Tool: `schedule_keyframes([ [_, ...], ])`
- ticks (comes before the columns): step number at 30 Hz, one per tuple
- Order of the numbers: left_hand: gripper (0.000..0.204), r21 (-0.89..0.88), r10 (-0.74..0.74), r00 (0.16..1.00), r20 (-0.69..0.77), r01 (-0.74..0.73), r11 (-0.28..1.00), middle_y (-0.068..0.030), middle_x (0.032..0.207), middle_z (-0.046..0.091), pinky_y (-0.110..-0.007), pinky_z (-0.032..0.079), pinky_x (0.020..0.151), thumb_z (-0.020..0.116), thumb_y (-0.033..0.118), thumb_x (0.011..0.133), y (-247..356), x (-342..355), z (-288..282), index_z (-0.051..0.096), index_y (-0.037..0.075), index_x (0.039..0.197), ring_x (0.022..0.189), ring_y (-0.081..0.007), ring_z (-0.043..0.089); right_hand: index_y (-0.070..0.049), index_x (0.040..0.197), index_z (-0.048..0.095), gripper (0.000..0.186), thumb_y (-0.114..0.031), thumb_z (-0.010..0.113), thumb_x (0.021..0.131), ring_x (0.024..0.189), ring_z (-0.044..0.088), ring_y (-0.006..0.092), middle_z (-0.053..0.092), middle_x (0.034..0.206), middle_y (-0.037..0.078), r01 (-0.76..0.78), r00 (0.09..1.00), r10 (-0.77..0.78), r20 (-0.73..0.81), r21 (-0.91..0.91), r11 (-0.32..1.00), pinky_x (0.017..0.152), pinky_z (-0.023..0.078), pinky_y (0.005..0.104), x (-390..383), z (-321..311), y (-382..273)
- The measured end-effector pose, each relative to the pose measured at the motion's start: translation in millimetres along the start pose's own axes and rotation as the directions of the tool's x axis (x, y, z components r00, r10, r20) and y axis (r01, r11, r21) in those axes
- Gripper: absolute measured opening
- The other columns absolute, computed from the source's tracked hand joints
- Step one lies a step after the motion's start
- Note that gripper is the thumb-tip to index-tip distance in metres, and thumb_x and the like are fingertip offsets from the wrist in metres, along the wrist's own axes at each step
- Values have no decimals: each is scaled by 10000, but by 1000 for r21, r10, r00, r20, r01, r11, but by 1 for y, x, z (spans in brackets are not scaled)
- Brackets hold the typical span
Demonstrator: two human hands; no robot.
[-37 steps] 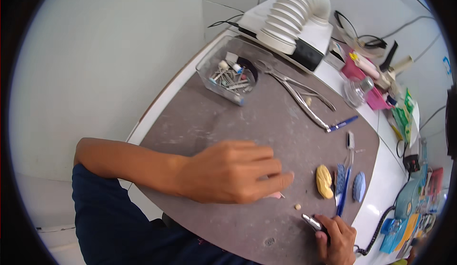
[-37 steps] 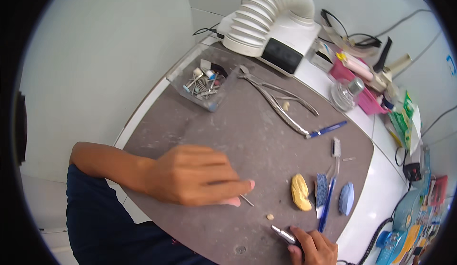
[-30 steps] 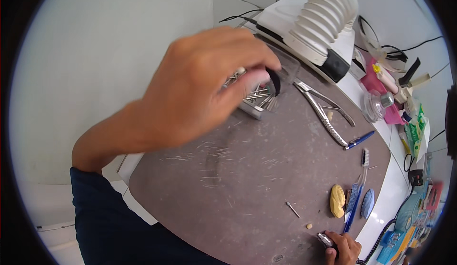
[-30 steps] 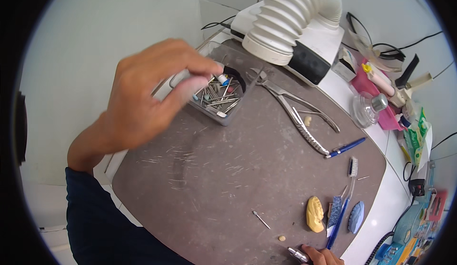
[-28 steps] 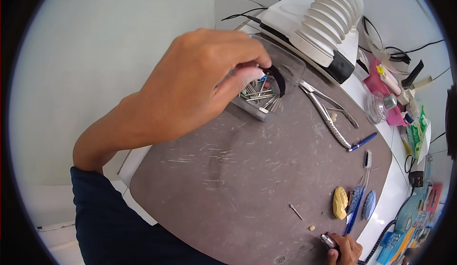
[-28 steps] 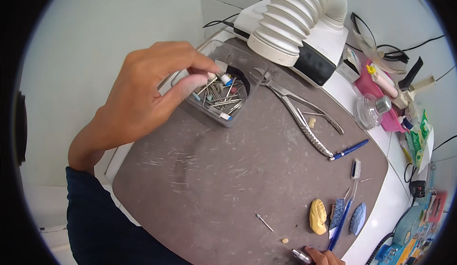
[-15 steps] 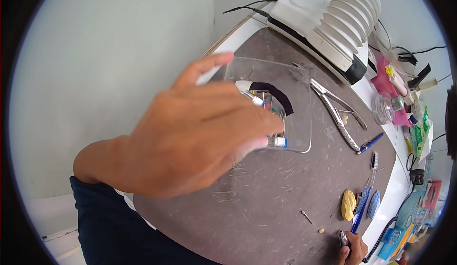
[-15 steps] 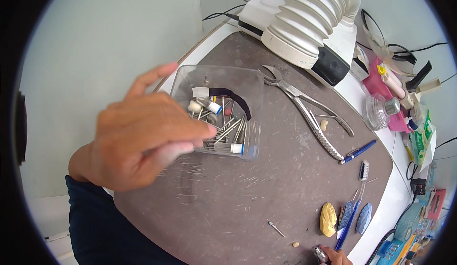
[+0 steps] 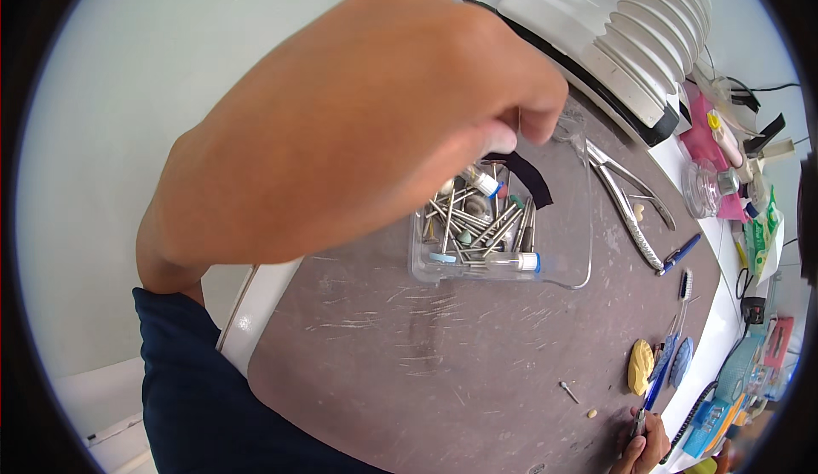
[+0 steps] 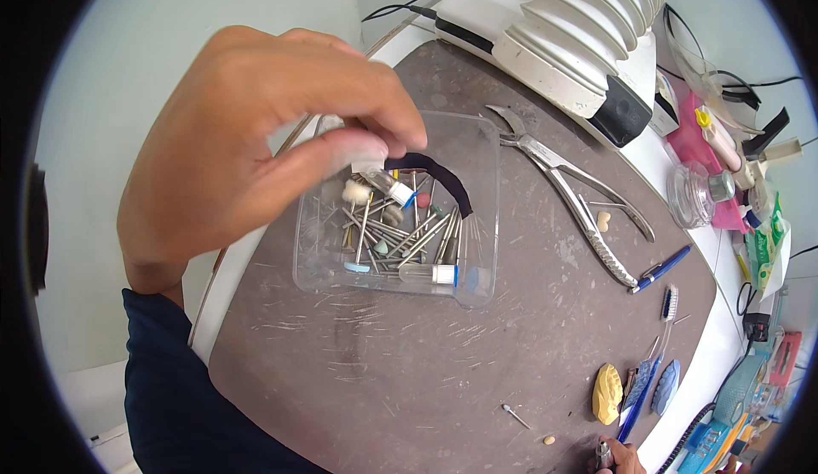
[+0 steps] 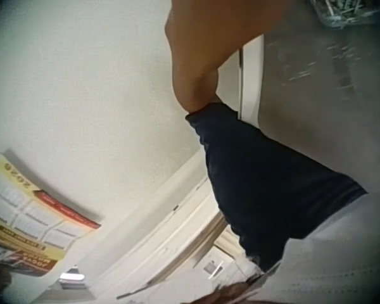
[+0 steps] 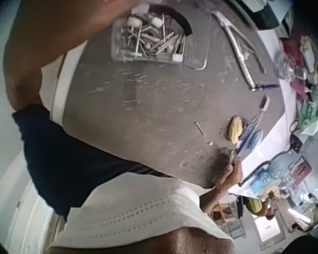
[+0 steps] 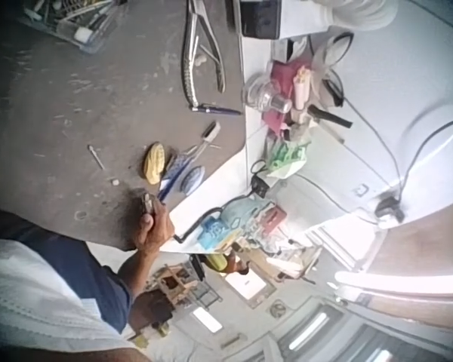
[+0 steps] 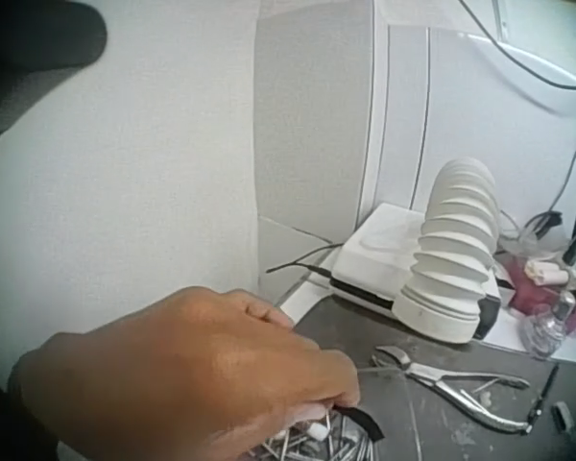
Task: Polishing and checking the fit of a dental crown or component using a rotary tool and dental models.
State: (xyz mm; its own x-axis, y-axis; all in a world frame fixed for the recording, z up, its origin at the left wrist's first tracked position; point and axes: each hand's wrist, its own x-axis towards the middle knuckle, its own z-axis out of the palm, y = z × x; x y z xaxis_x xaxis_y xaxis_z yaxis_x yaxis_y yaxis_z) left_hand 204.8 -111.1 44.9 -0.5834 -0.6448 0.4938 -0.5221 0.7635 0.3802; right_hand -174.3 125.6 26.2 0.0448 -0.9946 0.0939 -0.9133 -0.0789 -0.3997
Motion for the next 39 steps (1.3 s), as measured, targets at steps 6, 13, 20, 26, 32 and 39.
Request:
schedule_keyframes([
  [6,134,309,-57,947,315,-45,950,-40,745,677,-382,473,913,625,-36,800,9,6,6,667,71,869,632,-210,633,34,974,635,490,-402,414,1006,629,573,283,597,743,148,-35,999,35,-8,-58,998,585,435,366,-2,0,-4],
  [13,107,-144,-58,998,3,58,988,-90,842,666,-322,516,743,614,-37,809,4,17,3,674,46,839,728,-223,648,34,983,634,512,-423,405,1006,622,567,271,595,741,137,-55,998,53,-30,-66,996,577,436,362,-4,2,-1],
  [20,63,317,68,989,134,-108,942,-77,957,655,-318,515,712,633,-4,806,1,10,1,678,34,828,818,-229,643,42,977,637,517,-424,415,1004,616,568,262,601,744,137,-52,998,49,-50,-60,997,574,442,362,-4,4,0],
  [26,64,387,-106,895,433,-78,919,-56,944,653,-342,505,711,671,4,741,9,11,0,649,15,800,789,-244,626,46,973,632,521,-426,415,1005,609,561,260,601,735,141,-73,997,70,-37,-77,994,569,440,361,-6,3,1],
  [32,141,195,90,994,58,-99,976,-87,853,650,-312,503,577,680,-23,665,15,6,9,655,-3,802,686,-244,624,47,964,629,517,-421,414,1007,606,550,251,601,740,141,-30,996,24,-81,-72,997,574,440,350,-7,5,5],
  [39,196,162,176,980,-96,-159,974,-115,849,668,-289,507,531,667,-49,621,18,-7,12,673,-14,814,669,-226,635,45,992,640,509,-415,422,1006,652,586,264,624,777,150,-57,997,53,-56,-65,996,606,457,355,-4,4,-2],
])
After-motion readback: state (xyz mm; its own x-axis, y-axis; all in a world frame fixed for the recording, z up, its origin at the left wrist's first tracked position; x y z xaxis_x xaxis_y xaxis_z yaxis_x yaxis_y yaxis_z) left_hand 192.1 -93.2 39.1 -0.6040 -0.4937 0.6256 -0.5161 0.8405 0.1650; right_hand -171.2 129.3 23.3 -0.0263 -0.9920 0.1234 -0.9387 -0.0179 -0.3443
